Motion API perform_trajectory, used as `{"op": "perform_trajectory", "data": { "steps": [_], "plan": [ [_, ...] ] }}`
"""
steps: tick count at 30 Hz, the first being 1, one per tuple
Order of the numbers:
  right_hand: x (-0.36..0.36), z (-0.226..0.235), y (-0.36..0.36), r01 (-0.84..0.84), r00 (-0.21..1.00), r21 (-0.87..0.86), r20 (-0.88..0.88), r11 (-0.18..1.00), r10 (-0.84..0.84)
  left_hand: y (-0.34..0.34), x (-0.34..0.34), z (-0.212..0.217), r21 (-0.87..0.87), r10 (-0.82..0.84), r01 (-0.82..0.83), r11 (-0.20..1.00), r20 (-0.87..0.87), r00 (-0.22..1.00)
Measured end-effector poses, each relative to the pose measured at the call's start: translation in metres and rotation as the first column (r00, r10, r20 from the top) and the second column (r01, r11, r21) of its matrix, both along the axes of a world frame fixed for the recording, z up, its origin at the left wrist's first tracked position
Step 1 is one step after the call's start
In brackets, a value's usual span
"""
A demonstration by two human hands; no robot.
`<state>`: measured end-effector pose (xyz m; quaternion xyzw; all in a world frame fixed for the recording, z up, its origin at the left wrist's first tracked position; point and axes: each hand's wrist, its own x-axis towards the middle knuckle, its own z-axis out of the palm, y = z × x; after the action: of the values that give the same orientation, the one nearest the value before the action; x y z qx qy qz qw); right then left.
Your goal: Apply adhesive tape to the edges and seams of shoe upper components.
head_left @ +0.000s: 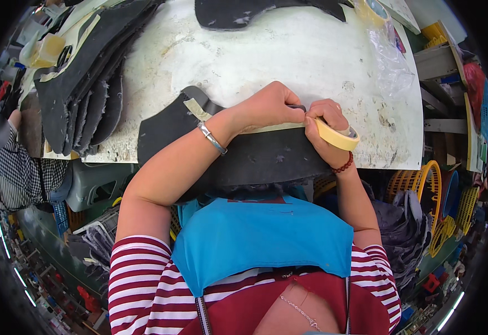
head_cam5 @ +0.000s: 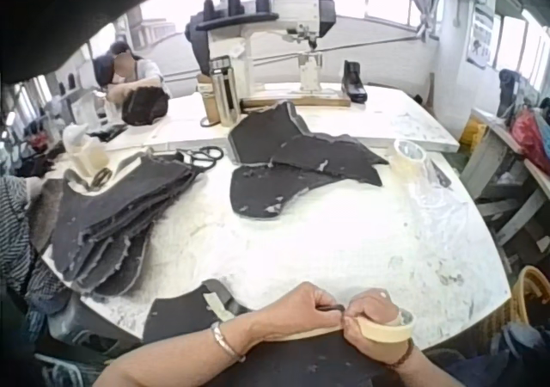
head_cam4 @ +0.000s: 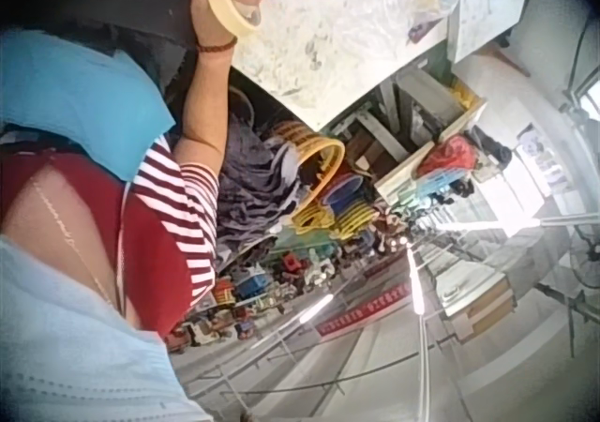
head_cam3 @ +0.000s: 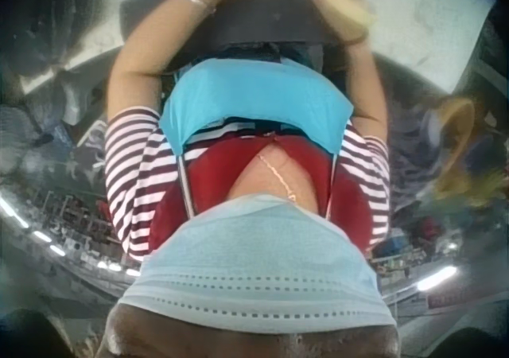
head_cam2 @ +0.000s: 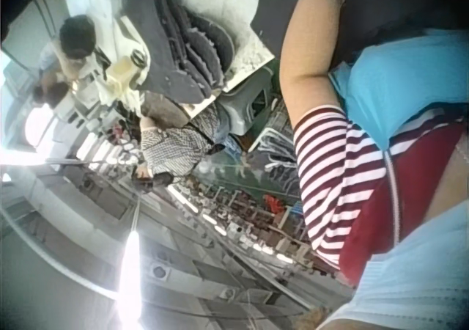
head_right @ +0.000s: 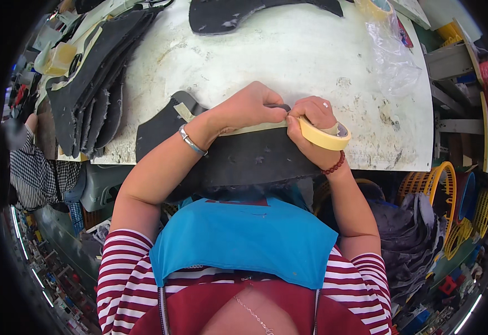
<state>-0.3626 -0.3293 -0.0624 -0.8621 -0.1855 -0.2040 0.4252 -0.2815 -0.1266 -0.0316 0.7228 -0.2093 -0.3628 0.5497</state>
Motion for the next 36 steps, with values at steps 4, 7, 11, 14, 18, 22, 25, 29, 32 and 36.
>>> {"op": "perform_trajectory", "data": {
  "steps": [4, 7, 11, 14, 18, 22, 25, 29, 32, 36],
  "plan": [
    [0.009, -0.002, 0.016, -0.019, 0.941, -0.216, 0.327, 0.976, 0.090, 0.019, -0.010, 0.002, -0.006, 0.028, -0.028, 1.000, 0.097, 0.995],
    [0.015, 0.011, 0.028, -0.050, 0.849, -0.289, 0.492, 0.956, 0.193, 0.035, -0.012, 0.007, 0.046, 0.027, -0.033, 0.998, 0.122, 0.992],
    [0.020, 0.031, 0.040, -0.183, 0.790, -0.243, 0.540, 0.953, 0.290, 0.076, -0.004, 0.031, 0.250, 0.149, -0.198, 0.948, 0.202, 0.968],
    [0.041, 0.029, 0.028, -0.221, 0.827, -0.117, 0.504, 0.968, 0.250, 0.139, -0.008, 0.063, 0.191, 0.479, -0.473, 0.860, 0.015, 0.878],
    [0.047, 0.013, 0.017, -0.113, 0.902, -0.037, 0.416, 0.993, 0.118, 0.217, -0.004, 0.149, 0.217, 0.653, -0.668, 0.712, 0.148, 0.743],
    [0.047, 0.006, 0.025, -0.122, 0.939, -0.010, 0.323, 0.993, 0.119, 0.260, 0.053, 0.220, 0.222, 0.615, -0.689, 0.690, 0.322, 0.720],
    [0.048, 0.005, 0.027, -0.145, 0.942, 0.009, 0.308, 0.989, 0.135, 0.302, 0.131, 0.237, 0.535, 0.371, -0.646, 0.545, 0.537, 0.758],
    [0.047, 0.001, 0.022, -0.085, 0.975, 0.040, 0.210, 0.996, 0.075, 0.298, 0.213, 0.173, 0.515, -0.233, -0.857, -0.030, 0.830, 0.507],
    [0.049, 0.001, 0.023, -0.075, 0.994, 0.074, 0.091, 0.994, 0.068, 0.219, 0.240, 0.103, 0.464, -0.187, -0.755, 0.464, 0.884, 0.429],
    [0.054, -0.001, 0.024, -0.083, 0.996, 0.121, 0.036, 0.989, 0.079, 0.103, 0.259, 0.031, 0.436, -0.335, -0.492, 0.753, 0.898, 0.285]
  ]
}}
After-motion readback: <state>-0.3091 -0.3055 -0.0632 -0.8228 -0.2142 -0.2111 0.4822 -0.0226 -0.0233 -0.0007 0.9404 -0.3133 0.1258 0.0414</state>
